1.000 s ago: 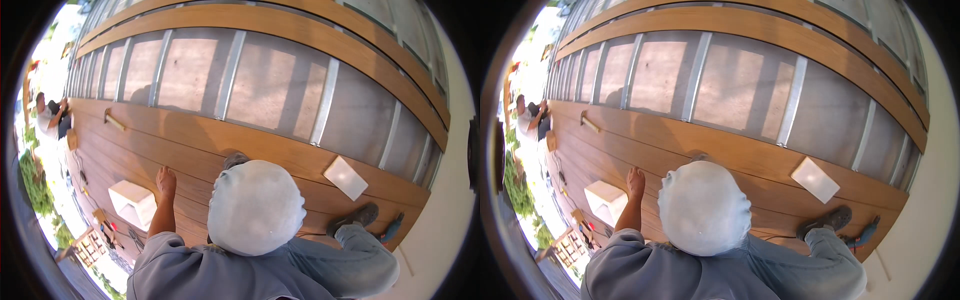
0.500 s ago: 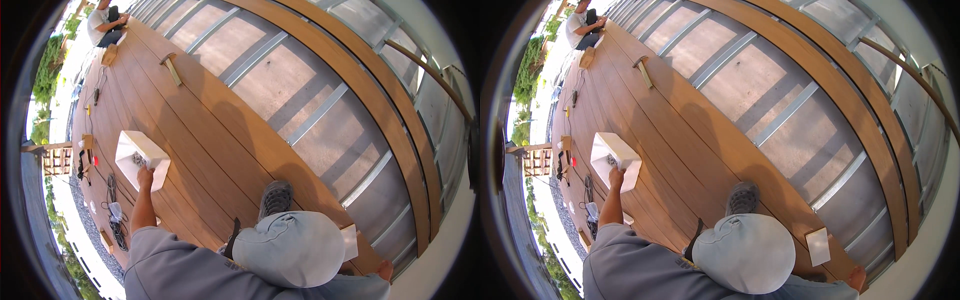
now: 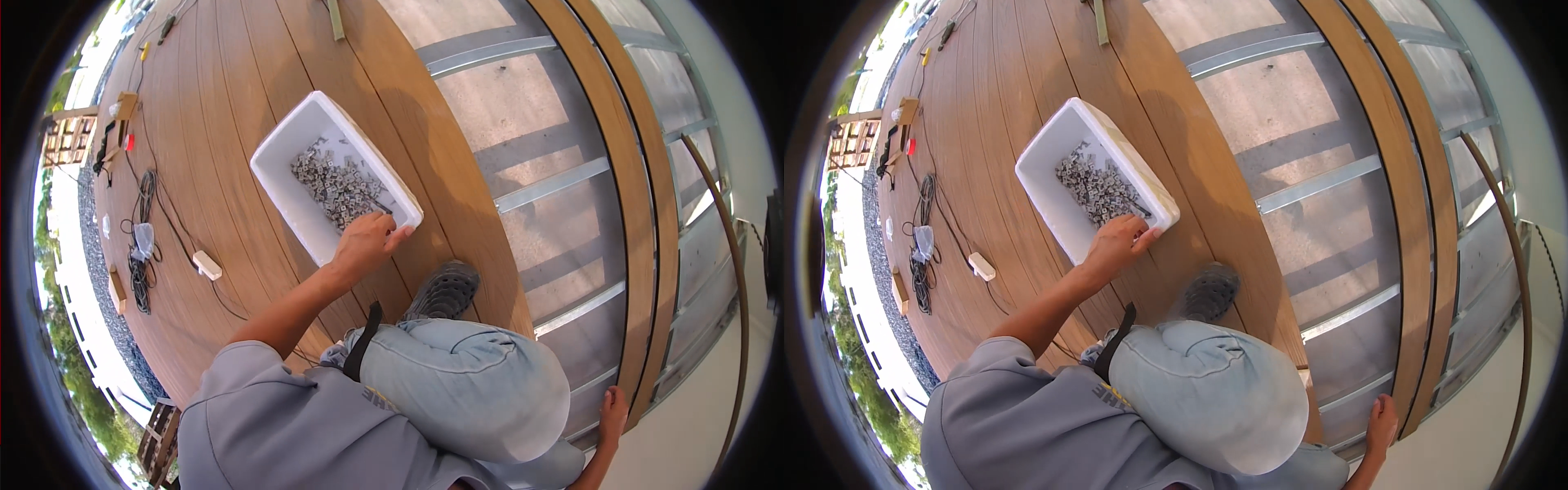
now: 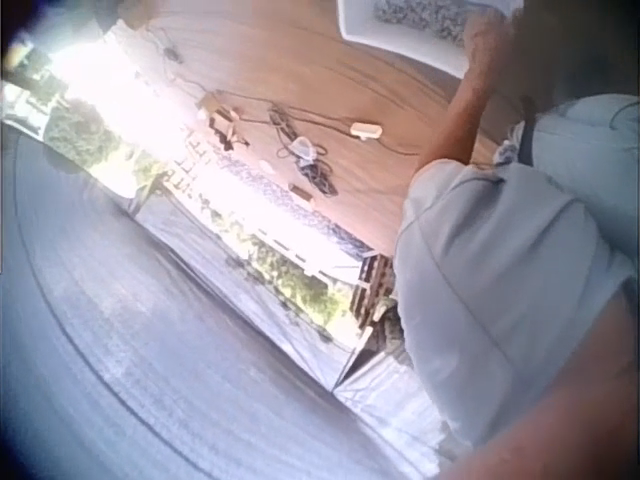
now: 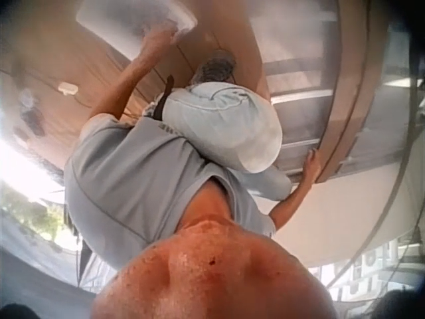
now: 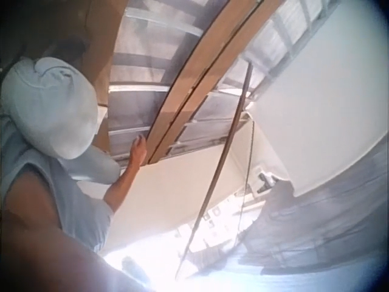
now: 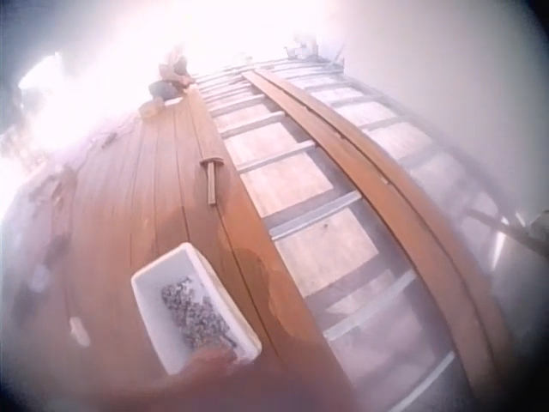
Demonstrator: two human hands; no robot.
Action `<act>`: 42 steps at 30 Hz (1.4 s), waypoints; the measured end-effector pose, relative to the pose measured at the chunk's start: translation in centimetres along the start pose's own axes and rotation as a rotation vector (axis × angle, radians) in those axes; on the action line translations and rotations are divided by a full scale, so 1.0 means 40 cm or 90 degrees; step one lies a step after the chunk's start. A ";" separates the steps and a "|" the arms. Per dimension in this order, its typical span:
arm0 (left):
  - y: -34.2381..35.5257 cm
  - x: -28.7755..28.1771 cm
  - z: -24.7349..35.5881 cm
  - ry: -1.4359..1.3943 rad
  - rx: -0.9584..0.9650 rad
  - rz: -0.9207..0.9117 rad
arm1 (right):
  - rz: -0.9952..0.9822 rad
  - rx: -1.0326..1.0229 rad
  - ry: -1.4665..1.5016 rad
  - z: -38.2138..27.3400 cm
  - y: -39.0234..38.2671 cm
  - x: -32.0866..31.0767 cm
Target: The person installs decking boards onto a metal frame by inserting fastening clips by hand, tapping the boards with a hammer, and driving screws with a power drill.
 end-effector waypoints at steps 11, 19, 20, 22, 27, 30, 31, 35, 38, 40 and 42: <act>0.295 0.028 -0.335 0.147 -0.152 0.187 | -0.161 0.097 0.253 0.124 -0.077 0.117; 0.310 0.084 -0.262 0.229 -0.038 0.176 | -0.168 0.117 0.303 0.090 -0.076 0.109; 0.320 0.096 -0.260 0.196 -0.001 0.180 | -0.173 0.109 0.299 0.094 -0.076 0.113; 0.335 0.104 -0.252 0.161 0.037 0.178 | -0.176 0.112 0.298 0.097 -0.070 0.119; 0.339 0.116 -0.283 0.107 0.109 0.156 | -0.186 0.106 0.292 0.069 -0.058 0.110; 0.357 0.108 -0.263 0.022 0.088 0.126 | -0.178 0.132 0.309 0.102 -0.066 0.119; 0.359 0.100 -0.253 0.022 0.089 0.122 | -0.180 0.134 0.319 0.107 -0.067 0.122; 0.362 0.070 -0.237 -0.038 0.034 0.091 | -0.189 0.152 0.326 0.113 -0.082 0.130; 0.361 0.061 -0.257 0.000 0.036 0.062 | -0.198 0.183 0.319 0.112 -0.104 0.125; 0.363 0.056 -0.267 0.015 0.057 0.058 | -0.196 0.187 0.324 0.115 -0.120 0.132; 0.372 0.061 -0.283 0.057 0.006 0.019 | -0.193 0.193 0.331 0.116 -0.138 0.137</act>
Point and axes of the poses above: each hand's wrist, its own y-axis towards the middle knuckle, its own x-axis out of the palm, z = x × y, the point moved 5 cm from there along y, towards the middle knuckle, and after that the axes turned 1 degree about -y, right-handed, at the moved point
